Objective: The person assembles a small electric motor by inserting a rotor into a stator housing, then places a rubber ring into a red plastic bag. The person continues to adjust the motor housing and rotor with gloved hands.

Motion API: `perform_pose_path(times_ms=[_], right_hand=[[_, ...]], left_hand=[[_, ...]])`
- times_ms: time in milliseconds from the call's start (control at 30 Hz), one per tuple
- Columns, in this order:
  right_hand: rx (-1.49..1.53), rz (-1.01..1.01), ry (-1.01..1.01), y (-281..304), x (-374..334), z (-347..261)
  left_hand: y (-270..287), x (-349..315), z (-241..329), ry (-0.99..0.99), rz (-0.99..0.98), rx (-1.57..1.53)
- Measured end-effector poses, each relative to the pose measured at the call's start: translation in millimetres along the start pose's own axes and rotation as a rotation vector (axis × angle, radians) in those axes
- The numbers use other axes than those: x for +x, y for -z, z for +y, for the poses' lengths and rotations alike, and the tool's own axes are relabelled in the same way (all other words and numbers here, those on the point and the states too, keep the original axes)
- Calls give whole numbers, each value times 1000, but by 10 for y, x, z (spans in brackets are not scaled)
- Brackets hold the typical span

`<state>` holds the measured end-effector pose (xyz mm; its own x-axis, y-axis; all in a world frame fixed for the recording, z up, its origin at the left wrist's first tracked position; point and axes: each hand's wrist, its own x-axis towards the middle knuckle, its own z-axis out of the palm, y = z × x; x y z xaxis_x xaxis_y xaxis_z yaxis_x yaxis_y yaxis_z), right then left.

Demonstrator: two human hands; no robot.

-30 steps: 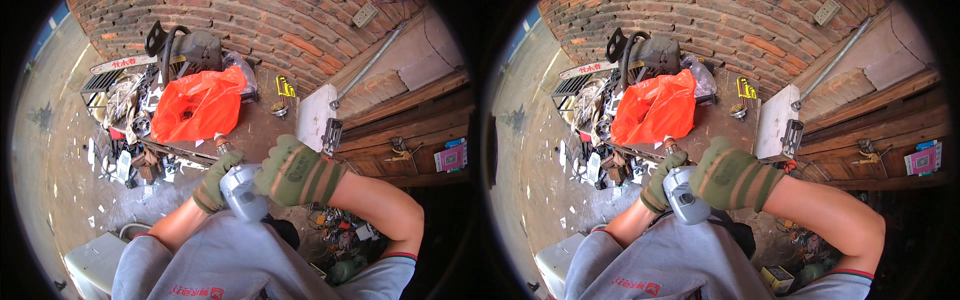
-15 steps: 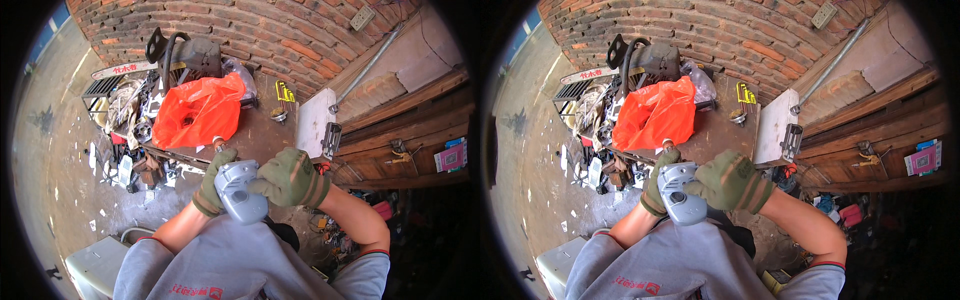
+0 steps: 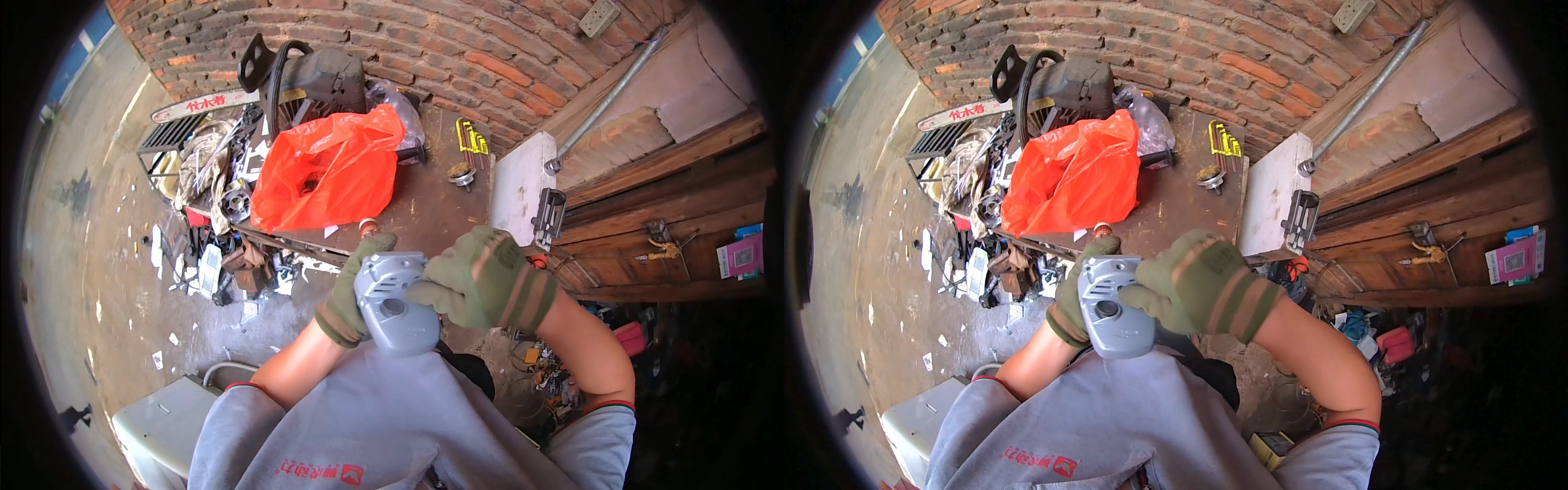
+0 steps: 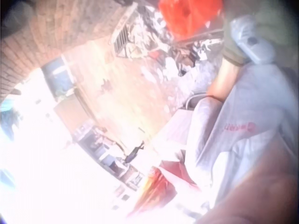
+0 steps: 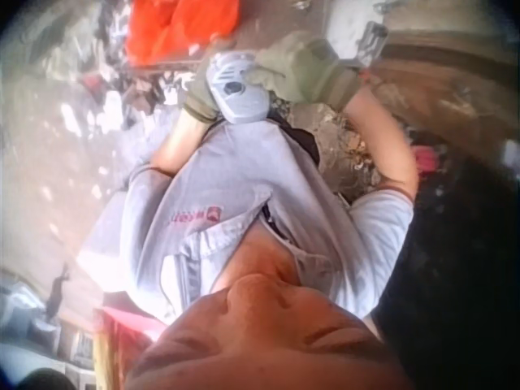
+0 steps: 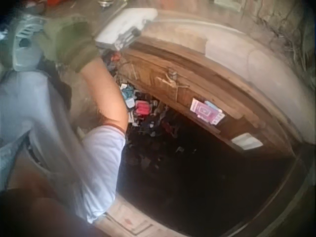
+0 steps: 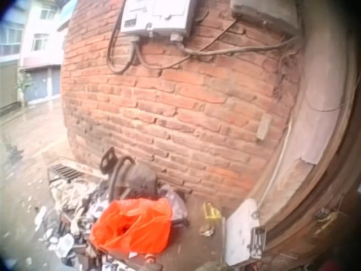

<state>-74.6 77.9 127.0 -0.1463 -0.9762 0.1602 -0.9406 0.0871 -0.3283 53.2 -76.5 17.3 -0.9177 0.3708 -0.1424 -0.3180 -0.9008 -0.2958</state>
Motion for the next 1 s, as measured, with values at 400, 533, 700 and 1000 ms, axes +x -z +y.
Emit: perform_pose_path(times_ms=[400, 533, 700, 1000], right_hand=[[-173, -157, 99, 398, -1, -58], [-198, -189, 126, 449, 61, -106], [-269, -86, 190, 384, 44, -58], [-343, -483, 172, 554, 224, -162]], left_hand=[[-83, 65, -12, 15, -36, 50], [-74, 99, -44, 16, 173, 28], [-202, 121, -131, 18, 198, 32], [9, 149, -88, 11, 24, -2]])
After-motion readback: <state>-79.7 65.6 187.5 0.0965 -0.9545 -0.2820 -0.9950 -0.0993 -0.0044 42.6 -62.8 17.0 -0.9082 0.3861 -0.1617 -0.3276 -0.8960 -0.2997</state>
